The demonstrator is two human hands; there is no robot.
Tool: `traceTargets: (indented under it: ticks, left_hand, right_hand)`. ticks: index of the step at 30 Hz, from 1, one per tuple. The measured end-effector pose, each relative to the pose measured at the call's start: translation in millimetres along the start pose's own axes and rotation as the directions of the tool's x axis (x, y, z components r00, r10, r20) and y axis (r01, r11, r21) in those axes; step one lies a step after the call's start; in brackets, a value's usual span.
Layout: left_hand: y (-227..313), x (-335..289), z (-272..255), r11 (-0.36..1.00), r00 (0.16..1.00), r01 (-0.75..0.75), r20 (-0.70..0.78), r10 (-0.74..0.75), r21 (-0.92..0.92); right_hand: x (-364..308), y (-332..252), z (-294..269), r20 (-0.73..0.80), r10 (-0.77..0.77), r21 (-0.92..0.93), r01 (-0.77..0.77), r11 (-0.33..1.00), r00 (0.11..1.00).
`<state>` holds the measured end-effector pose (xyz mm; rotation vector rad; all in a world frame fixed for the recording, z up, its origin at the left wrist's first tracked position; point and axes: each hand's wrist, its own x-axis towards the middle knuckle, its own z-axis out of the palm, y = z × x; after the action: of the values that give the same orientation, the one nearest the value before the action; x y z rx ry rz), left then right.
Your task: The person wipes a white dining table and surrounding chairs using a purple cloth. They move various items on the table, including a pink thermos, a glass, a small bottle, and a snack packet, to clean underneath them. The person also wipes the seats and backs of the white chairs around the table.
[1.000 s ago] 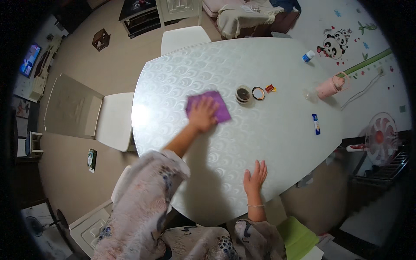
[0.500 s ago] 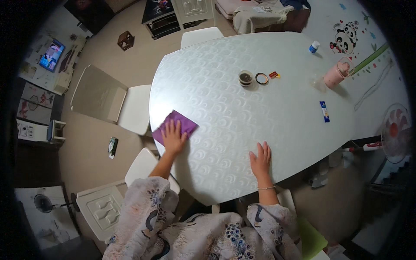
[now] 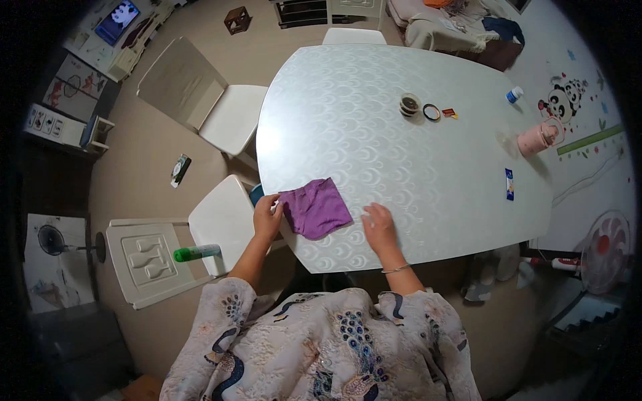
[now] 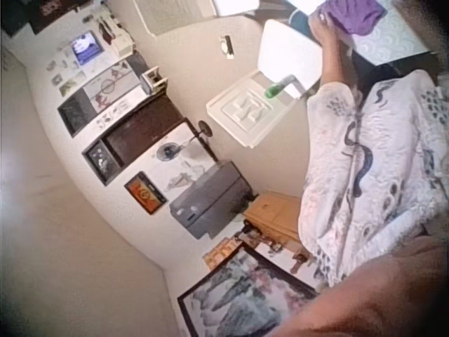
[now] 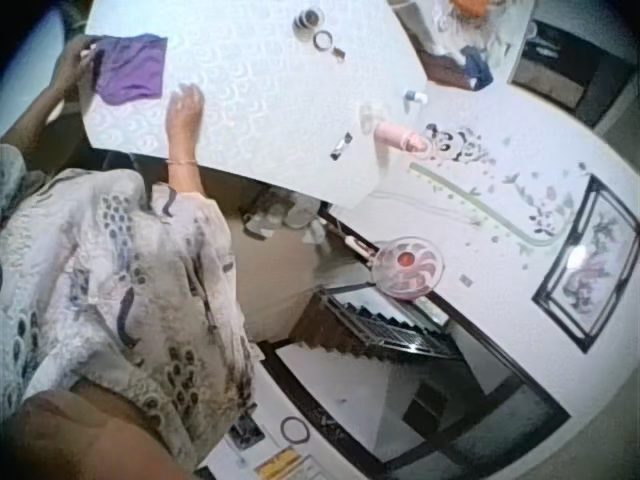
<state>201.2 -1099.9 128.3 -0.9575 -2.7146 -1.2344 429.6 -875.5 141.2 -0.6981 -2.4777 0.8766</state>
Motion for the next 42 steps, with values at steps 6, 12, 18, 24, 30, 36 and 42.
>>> traceTargets:
  ticks: [6,12,18,24,30,36,42]
  left_hand:
    - [38,-20,-10,0.953,0.914,-0.277,0.274,0.3,-0.12]
    - [26,-42,-14,0.93,0.891,-0.359,0.269,0.366,-0.077]
    - [25,-28,-7,0.927,0.957,-0.121,0.207,0.204,-0.354]
    - [38,1,-12,0.225,0.739,0.666,0.588,-0.329,-0.711]
    - [32,26,0,-0.153,0.557,0.719,0.694,-0.455,-0.678]
    - [-9,27,12,0.689,0.811,0.576,0.412,-0.415,-0.439]
    - [5,42,13,0.927,0.893,0.369,0.302,-0.333,-0.066]
  right_hand:
    - [1,-39,31,0.087,-0.043,-0.113,0.053,0.992,0.995]
    - [11,-28,33,0.12,-0.095,-0.073,0.104,0.992,0.988]
    - [20,-25,34,0.256,0.276,0.418,-0.364,0.832,0.926]
    - [45,-45,20,0.611,0.314,0.706,-0.68,0.198,0.727]
    - [84,-46,6,0.496,0.515,0.706,-0.67,0.229,0.699]
    - [50,7,15,0.154,0.497,0.123,-0.516,0.848,0.854]
    - [16,-7,0,-0.064,0.284,-0.423,-0.283,0.86,0.957]
